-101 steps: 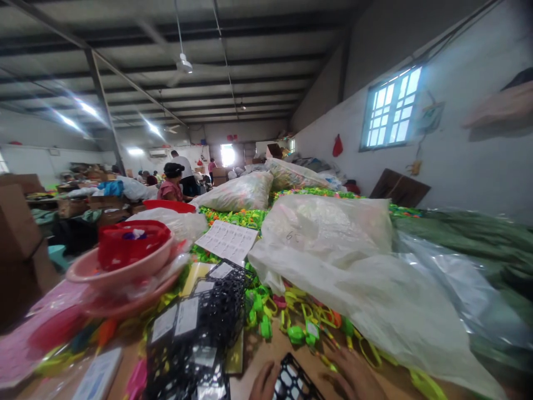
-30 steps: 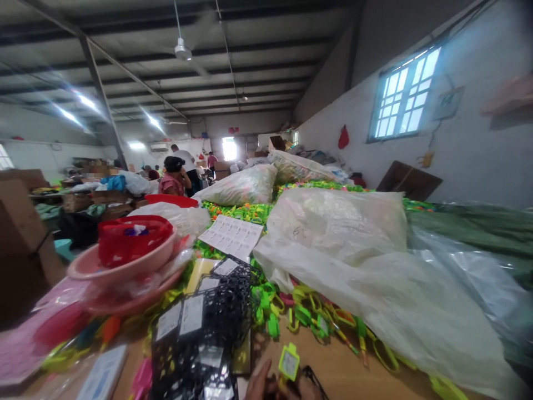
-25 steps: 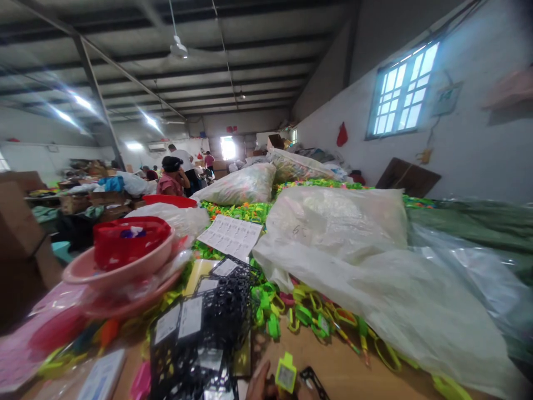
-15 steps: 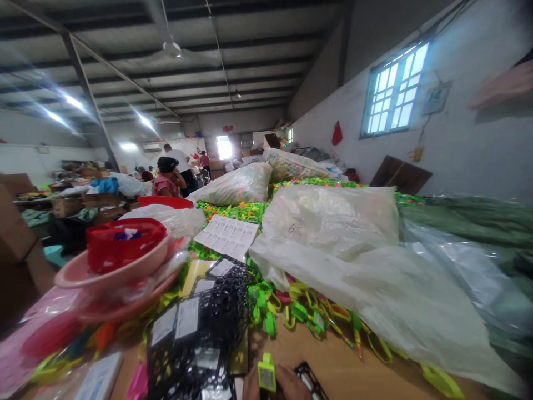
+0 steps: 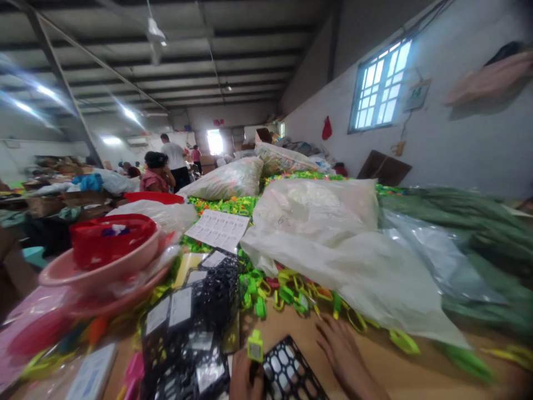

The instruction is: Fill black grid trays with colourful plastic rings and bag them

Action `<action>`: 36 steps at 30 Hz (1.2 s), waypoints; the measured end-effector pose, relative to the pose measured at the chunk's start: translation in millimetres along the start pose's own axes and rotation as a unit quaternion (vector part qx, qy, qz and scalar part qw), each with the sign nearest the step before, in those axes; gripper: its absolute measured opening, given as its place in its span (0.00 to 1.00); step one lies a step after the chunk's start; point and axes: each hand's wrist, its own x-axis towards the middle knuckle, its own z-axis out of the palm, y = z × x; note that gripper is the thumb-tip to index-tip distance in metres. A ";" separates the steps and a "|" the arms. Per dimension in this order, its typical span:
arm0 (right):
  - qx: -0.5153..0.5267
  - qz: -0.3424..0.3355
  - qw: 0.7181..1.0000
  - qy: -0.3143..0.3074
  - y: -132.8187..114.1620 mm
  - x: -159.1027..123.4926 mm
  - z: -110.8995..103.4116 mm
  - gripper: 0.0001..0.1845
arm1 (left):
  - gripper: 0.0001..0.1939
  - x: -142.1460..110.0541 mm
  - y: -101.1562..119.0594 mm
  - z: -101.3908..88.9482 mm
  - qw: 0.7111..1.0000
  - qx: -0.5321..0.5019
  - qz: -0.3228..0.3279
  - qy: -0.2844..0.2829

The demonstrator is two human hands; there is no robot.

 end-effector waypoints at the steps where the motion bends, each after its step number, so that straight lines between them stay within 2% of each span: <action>1: 0.025 -0.008 0.999 -0.030 -11.4 -6.4 -4.3 0.20 | 0.14 -1.3 7.3 -2.4 1.000 -0.009 0.000 0.005; 3: 0.076 -0.003 0.994 -0.082 -36.4 -11.3 -21.2 0.16 | 0.15 -3.8 21.0 -8.4 1.000 0.001 0.000 -0.010; 5: 0.113 0.016 0.987 -0.117 -52.2 -2.5 -42.6 0.14 | 0.14 -4.9 28.3 -13.2 0.999 0.014 -0.015 -0.041; 7: 0.094 0.037 0.987 -0.128 -53.8 15.1 -59.0 0.13 | 0.13 -5.3 27.8 -16.0 0.997 0.029 -0.034 -0.069; 10: 0.038 0.047 0.987 -0.148 -46.7 40.8 -67.0 0.13 | 0.11 -6.4 22.3 -18.3 0.993 0.047 -0.043 -0.096; 13: -0.028 0.055 0.984 -0.168 -51.1 57.5 -60.9 0.13 | 0.09 -6.7 21.9 -19.6 0.992 0.060 -0.039 -0.100; 15: -0.086 0.094 0.975 -0.181 -59.3 63.7 -53.4 0.13 | 0.09 -6.1 24.0 -19.6 0.992 0.066 -0.032 -0.098; 18: -0.137 0.152 0.960 -0.189 -67.1 64.8 -43.2 0.20 | 0.08 -5.7 26.2 -18.9 0.993 0.074 -0.023 -0.093; 21: -0.133 0.163 0.961 -0.181 -63.3 57.6 -40.0 0.18 | 0.08 -6.6 24.8 -17.9 0.993 0.077 -0.022 -0.090; 25: -0.145 0.140 0.969 -0.146 -56.0 54.5 -43.6 0.14 | 0.08 -8.6 20.5 -16.0 0.994 0.067 -0.026 -0.086; 31: -0.140 0.180 0.962 -0.150 -64.2 86.8 -31.2 0.16 | 0.10 -9.4 20.5 -16.7 0.995 0.053 -0.019 -0.083; 34: -0.111 0.201 0.960 -0.159 -58.7 98.1 -25.8 0.14 | 0.09 -9.9 22.7 -17.7 0.995 0.053 -0.015 -0.084; 36: -0.090 0.198 0.964 -0.154 -51.3 96.0 -26.0 0.13 | 0.08 -10.4 23.2 -17.5 0.995 0.054 -0.018 -0.084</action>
